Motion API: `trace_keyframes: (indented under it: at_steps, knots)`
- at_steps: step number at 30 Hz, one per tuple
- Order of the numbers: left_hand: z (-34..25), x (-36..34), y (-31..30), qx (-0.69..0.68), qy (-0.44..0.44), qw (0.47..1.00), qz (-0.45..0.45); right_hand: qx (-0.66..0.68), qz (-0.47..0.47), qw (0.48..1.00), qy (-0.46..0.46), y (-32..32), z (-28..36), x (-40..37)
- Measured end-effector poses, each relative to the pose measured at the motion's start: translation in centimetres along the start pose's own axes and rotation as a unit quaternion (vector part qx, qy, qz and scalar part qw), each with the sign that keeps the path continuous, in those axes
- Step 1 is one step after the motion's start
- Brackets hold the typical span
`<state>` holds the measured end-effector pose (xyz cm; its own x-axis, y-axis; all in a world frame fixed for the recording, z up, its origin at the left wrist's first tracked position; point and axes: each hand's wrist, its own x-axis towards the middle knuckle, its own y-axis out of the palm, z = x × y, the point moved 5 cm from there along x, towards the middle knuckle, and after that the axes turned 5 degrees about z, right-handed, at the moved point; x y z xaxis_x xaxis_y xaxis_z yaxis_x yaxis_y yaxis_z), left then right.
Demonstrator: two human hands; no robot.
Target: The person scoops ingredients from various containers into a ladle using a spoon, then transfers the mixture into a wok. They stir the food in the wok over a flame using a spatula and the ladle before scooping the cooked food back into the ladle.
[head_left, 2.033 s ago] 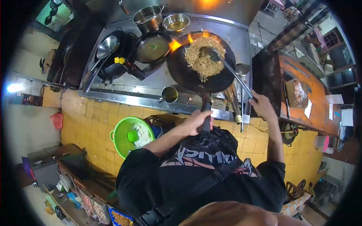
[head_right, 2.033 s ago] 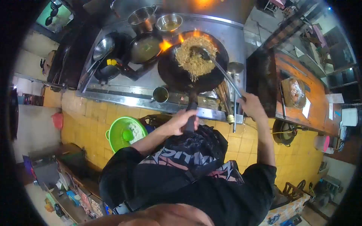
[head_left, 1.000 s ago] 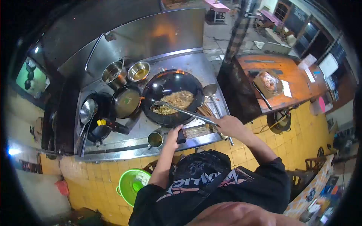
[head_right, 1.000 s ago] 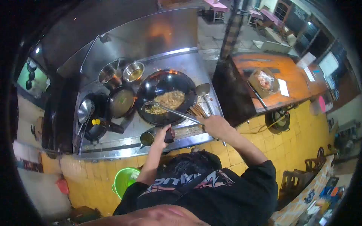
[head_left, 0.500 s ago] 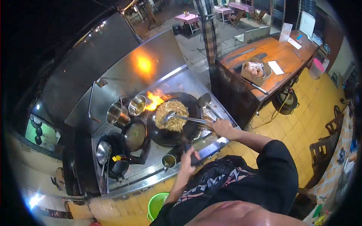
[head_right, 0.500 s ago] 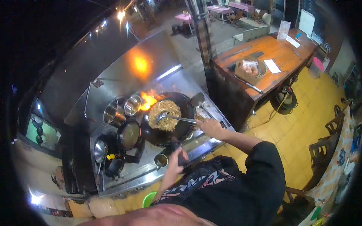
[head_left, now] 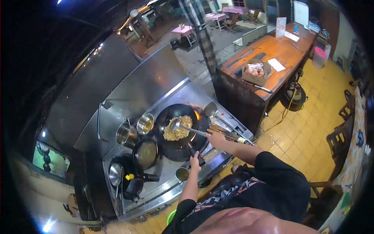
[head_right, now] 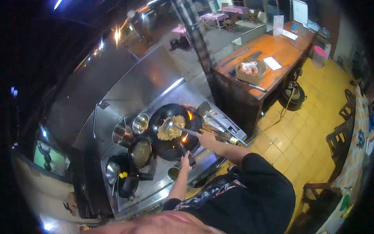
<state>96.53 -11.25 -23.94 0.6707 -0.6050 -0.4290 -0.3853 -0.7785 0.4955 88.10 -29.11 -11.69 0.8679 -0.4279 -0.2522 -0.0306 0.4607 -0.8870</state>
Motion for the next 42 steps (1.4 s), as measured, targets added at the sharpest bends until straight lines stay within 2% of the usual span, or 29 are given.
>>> trace_keyframes:
  at_steps: [3,4,5,6,7,8,10,11,13,14,15,17,18,20,21,23,25,27,28,29,30,32,33,34,35,37,38,39,42]
  knots:
    - [-0.3,0.6,-0.9,0.047,-0.004,0.999,0.002,0.025,-0.016,0.999,-0.034,-3.6,2.0,-1.8]
    - [0.2,1.0,-1.5,0.052,-0.039,0.998,-0.018,0.006,-0.063,0.996,-0.065,-3.1,1.7,-1.4]
    - [0.7,1.3,-2.1,0.058,-0.075,0.995,-0.040,0.008,-0.065,0.996,-0.060,-2.5,1.5,-1.9]
    - [0.2,0.9,-1.3,0.067,-0.018,0.997,-0.030,0.048,-0.144,0.986,-0.064,-2.5,1.4,-2.8]
    - [0.1,0.8,-0.7,0.068,-0.020,0.997,-0.024,0.084,-0.225,0.968,-0.068,-2.1,0.7,-3.2]
    - [0.0,0.4,-0.5,0.064,-0.026,0.997,-0.025,0.084,-0.227,0.968,-0.063,-0.5,0.6,-3.2]
    - [0.0,0.7,-0.8,0.063,-0.032,0.997,-0.024,0.106,-0.135,0.985,-0.016,3.7,0.1,-1.7]
    - [0.1,0.8,-1.0,0.067,-0.031,0.997,-0.008,0.108,-0.136,0.985,-0.014,4.1,0.0,-1.3]
    - [0.4,0.8,-1.1,0.069,-0.032,0.997,0.007,0.330,0.027,0.942,-0.047,4.1,0.4,-1.6]
    - [0.4,0.9,-1.2,0.084,-0.051,0.995,0.005,0.396,0.058,0.914,-0.059,3.2,-0.1,-2.4]
    - [0.5,0.8,-1.6,0.100,-0.069,0.993,0.003,0.431,0.104,0.896,-0.024,2.3,-0.1,-3.6]
    - [0.4,0.5,-1.9,0.115,-0.061,0.992,0.003,0.490,0.121,0.862,-0.053,4.2,-1.1,-3.2]
    - [0.5,0.8,-1.7,0.126,-0.051,0.991,0.005,0.488,0.116,0.864,-0.053,3.7,-1.3,-3.6]
    - [0.8,0.5,-2.0,0.138,-0.039,0.990,0.008,0.611,0.128,0.782,0.004,3.9,-1.4,-4.8]
    - [0.7,0.2,-2.4,0.150,-0.044,0.988,-0.015,0.610,0.125,0.782,0.001,4.4,-1.5,-4.3]
    - [0.6,-0.5,-1.8,0.161,-0.049,0.985,-0.037,0.503,0.237,0.831,0.034,7.9,-2.4,-2.5]
    - [0.6,-3.2,-0.9,0.168,-0.050,0.983,-0.053,0.355,0.142,0.921,-0.072,2.6,-0.4,-4.3]
    - [0.9,-4.6,-0.1,0.195,-0.072,0.975,-0.073,0.446,0.177,0.876,-0.045,5.3,-0.4,-1.5]
    - [2.2,-4.9,-0.8,0.138,-0.101,0.979,-0.110,0.447,0.176,0.876,-0.046,4.4,-0.1,-2.3]
    - [3.6,-5.3,-1.4,0.079,-0.130,0.978,-0.146,0.502,0.203,0.840,-0.037,3.8,-0.1,-3.6]
    - [5.0,-5.6,-1.4,0.017,-0.179,0.980,-0.087,0.553,0.227,0.801,-0.027,2.5,-0.2,-5.4]
    - [6.8,-6.4,-0.1,0.042,-0.159,0.981,-0.107,0.578,0.213,0.787,-0.038,-0.2,-1.0,-9.2]
    - [6.6,-8.2,1.9,0.068,-0.138,0.980,-0.130,0.604,0.202,0.769,-0.051,-0.9,-1.8,-10.6]
    - [6.4,-9.7,4.5,0.098,-0.144,0.981,-0.085,0.606,0.204,0.766,-0.066,1.2,-3.6,-10.4]
    - [7.0,-10.1,6.4,0.099,-0.149,0.980,-0.084,0.608,0.203,0.765,-0.061,0.5,-4.6,-12.3]
    - [8.6,-10.4,11.6,0.108,-0.104,0.989,0.019,0.627,0.190,0.753,-0.055,-1.9,-6.7,-17.3]
    - [7.8,-13.1,17.5,0.072,-0.090,0.992,0.055,0.631,0.156,0.757,-0.071,-1.6,-8.5,-18.8]
    - [8.7,-13.7,20.4,0.105,-0.077,0.989,0.066,0.654,0.128,0.743,-0.062,-1.1,-10.5,-20.4]
    - [12.8,-16.6,28.6,0.143,-0.048,0.977,0.152,0.653,0.102,0.748,-0.050,-3.4,-15.2,-28.0]
